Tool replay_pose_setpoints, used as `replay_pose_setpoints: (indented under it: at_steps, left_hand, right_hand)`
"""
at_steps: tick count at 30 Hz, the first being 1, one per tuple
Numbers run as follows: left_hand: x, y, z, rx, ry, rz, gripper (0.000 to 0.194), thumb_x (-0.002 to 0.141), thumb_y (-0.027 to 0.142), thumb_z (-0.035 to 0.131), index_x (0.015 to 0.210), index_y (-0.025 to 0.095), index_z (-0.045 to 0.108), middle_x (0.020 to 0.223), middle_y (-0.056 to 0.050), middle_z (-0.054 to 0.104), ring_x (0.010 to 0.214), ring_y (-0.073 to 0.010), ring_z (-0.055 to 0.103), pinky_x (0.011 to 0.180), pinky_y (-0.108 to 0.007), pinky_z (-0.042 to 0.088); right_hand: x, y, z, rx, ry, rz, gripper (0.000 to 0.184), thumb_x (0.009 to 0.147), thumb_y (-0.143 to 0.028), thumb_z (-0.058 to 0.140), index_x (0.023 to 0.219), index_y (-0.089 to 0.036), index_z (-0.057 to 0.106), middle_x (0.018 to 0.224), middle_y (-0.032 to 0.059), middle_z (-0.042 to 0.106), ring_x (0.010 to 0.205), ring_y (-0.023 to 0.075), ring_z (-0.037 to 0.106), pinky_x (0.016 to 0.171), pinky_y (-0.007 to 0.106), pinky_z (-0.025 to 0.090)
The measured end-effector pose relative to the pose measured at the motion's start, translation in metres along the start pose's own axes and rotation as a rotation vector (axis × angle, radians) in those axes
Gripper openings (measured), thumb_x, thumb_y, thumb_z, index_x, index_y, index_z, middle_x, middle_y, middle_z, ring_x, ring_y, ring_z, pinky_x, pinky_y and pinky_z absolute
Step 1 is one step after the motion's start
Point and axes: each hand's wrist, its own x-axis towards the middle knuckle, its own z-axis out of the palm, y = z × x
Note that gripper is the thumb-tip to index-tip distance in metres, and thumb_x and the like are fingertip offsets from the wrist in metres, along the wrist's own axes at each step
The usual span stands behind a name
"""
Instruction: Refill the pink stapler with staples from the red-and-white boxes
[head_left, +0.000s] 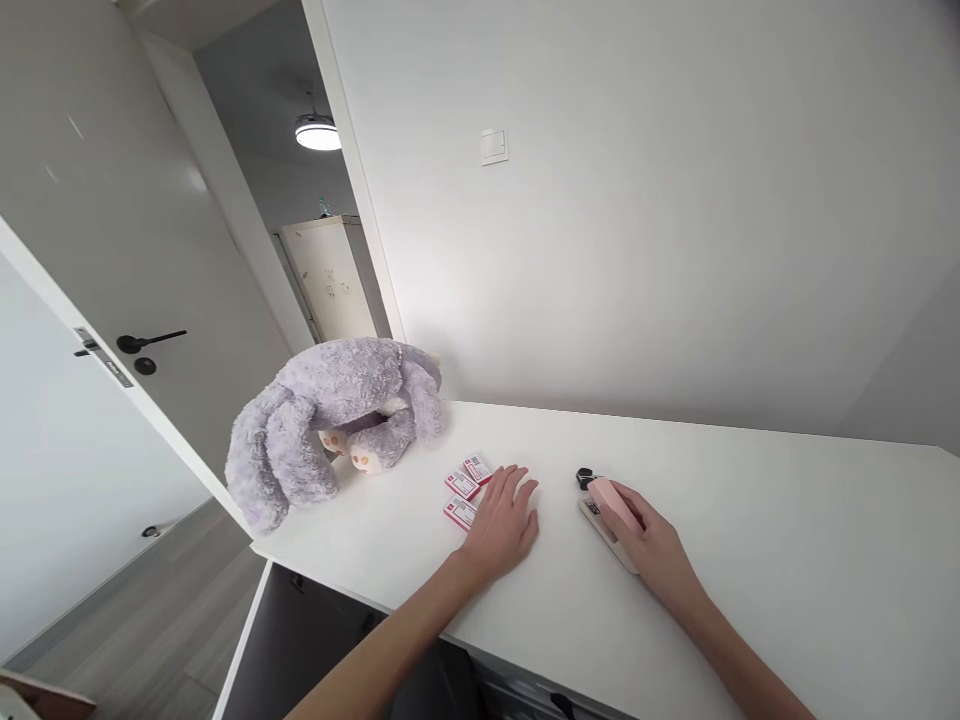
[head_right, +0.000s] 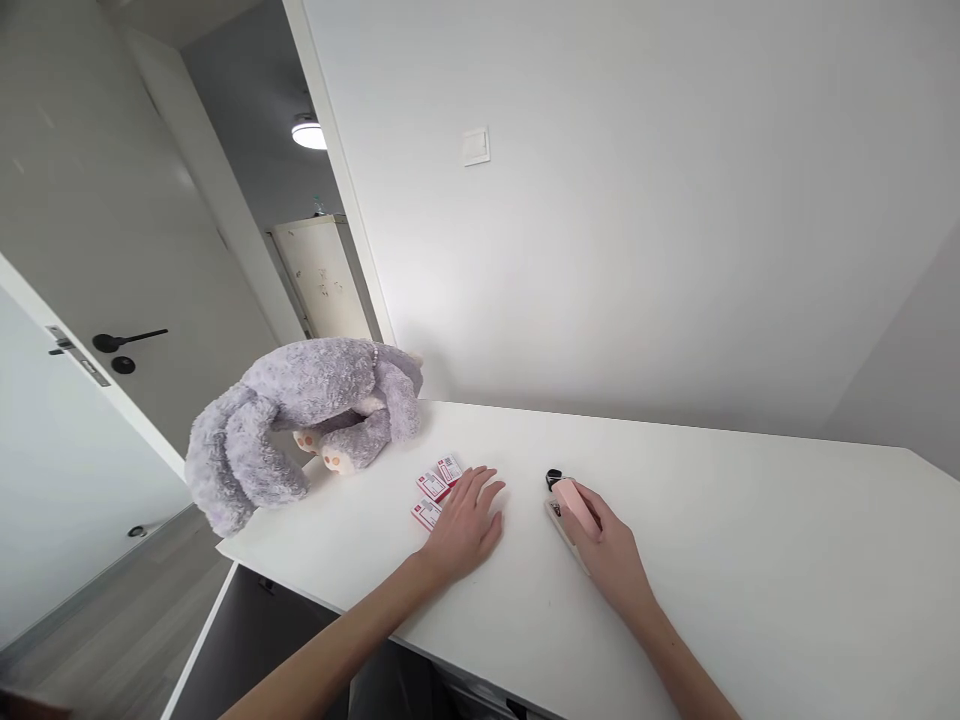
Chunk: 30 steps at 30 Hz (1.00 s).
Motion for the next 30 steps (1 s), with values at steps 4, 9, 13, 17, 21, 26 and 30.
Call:
replay_pose_setpoints:
  at_steps: [4, 9, 13, 17, 21, 26, 30]
  left_hand:
    - [0.032, 0.018, 0.022, -0.057, -0.025, 0.061, 0.046, 0.1, 0.026, 0.043, 0.146, 0.02, 0.043, 0.158, -0.016, 0.044, 0.151, -0.031, 0.037, 0.122, -0.059, 0.036]
    - [0.059, 0.026, 0.033, -0.072, -0.16, 0.245, 0.054, 0.1, 0.028, 0.044, 0.154, 0.023, 0.04, 0.165, -0.006, 0.039, 0.155, -0.0303, 0.029, 0.127, -0.054, 0.027]
    - [0.06, 0.02, 0.032, -0.017, -0.168, 0.209, 0.048, 0.099, 0.028, 0.044, 0.146, 0.022, 0.05, 0.16, -0.006, 0.047, 0.152, -0.0305, 0.035, 0.127, -0.054, 0.026]
    - [0.048, 0.006, 0.027, 0.108, -0.111, 0.072, 0.042, 0.097, 0.025, 0.046, 0.137, 0.019, 0.057, 0.152, -0.009, 0.055, 0.147, -0.0312, 0.042, 0.125, -0.055, 0.03]
    - [0.034, -0.011, 0.018, 0.294, -0.048, -0.055, 0.033, 0.098, 0.026, 0.045, 0.123, 0.016, 0.064, 0.143, -0.013, 0.061, 0.143, -0.0344, 0.047, 0.126, -0.056, 0.029]
    - [0.023, -0.02, 0.012, 0.371, 0.062, -0.168, 0.033, 0.095, 0.025, 0.051, 0.123, 0.013, 0.062, 0.138, -0.018, 0.062, 0.144, -0.041, 0.044, 0.125, -0.065, 0.027]
    - [0.023, -0.007, 0.012, 0.164, 0.146, -0.078, 0.032, 0.097, 0.023, 0.051, 0.128, 0.018, 0.057, 0.141, -0.016, 0.059, 0.144, -0.0367, 0.045, 0.121, -0.061, 0.036]
  right_hand:
    - [0.007, 0.007, -0.006, 0.104, 0.102, 0.015, 0.056, 0.09, -0.063, 0.057, 0.135, -0.03, 0.063, 0.138, 0.0043, 0.068, 0.125, 0.0312, 0.065, 0.098, 0.042, 0.056]
    - [0.014, 0.014, -0.012, 0.163, 0.197, 0.037, 0.059, 0.091, -0.065, 0.056, 0.136, -0.028, 0.061, 0.14, 0.0061, 0.067, 0.126, 0.0319, 0.063, 0.101, 0.043, 0.055]
    - [0.014, 0.013, -0.013, 0.18, 0.185, 0.058, 0.059, 0.091, -0.064, 0.057, 0.136, -0.026, 0.061, 0.14, 0.0071, 0.067, 0.126, 0.0321, 0.063, 0.101, 0.044, 0.055]
    - [0.012, 0.009, -0.011, 0.164, 0.151, 0.044, 0.056, 0.091, -0.062, 0.059, 0.135, -0.028, 0.063, 0.138, 0.0057, 0.067, 0.126, 0.032, 0.064, 0.1, 0.045, 0.055]
    - [0.009, 0.006, -0.008, 0.141, 0.097, 0.036, 0.054, 0.091, -0.061, 0.06, 0.135, -0.029, 0.063, 0.139, 0.0058, 0.066, 0.127, 0.0326, 0.062, 0.1, 0.046, 0.054]
    - [0.004, 0.002, -0.003, 0.11, -0.03, -0.049, 0.052, 0.093, -0.062, 0.058, 0.136, -0.034, 0.061, 0.138, 0.0033, 0.068, 0.123, 0.03, 0.064, 0.096, 0.043, 0.055]
    - [0.001, 0.0, -0.002, 0.074, -0.092, -0.1, 0.053, 0.092, -0.063, 0.059, 0.135, -0.032, 0.061, 0.137, 0.0051, 0.069, 0.121, 0.0313, 0.066, 0.092, 0.042, 0.057]
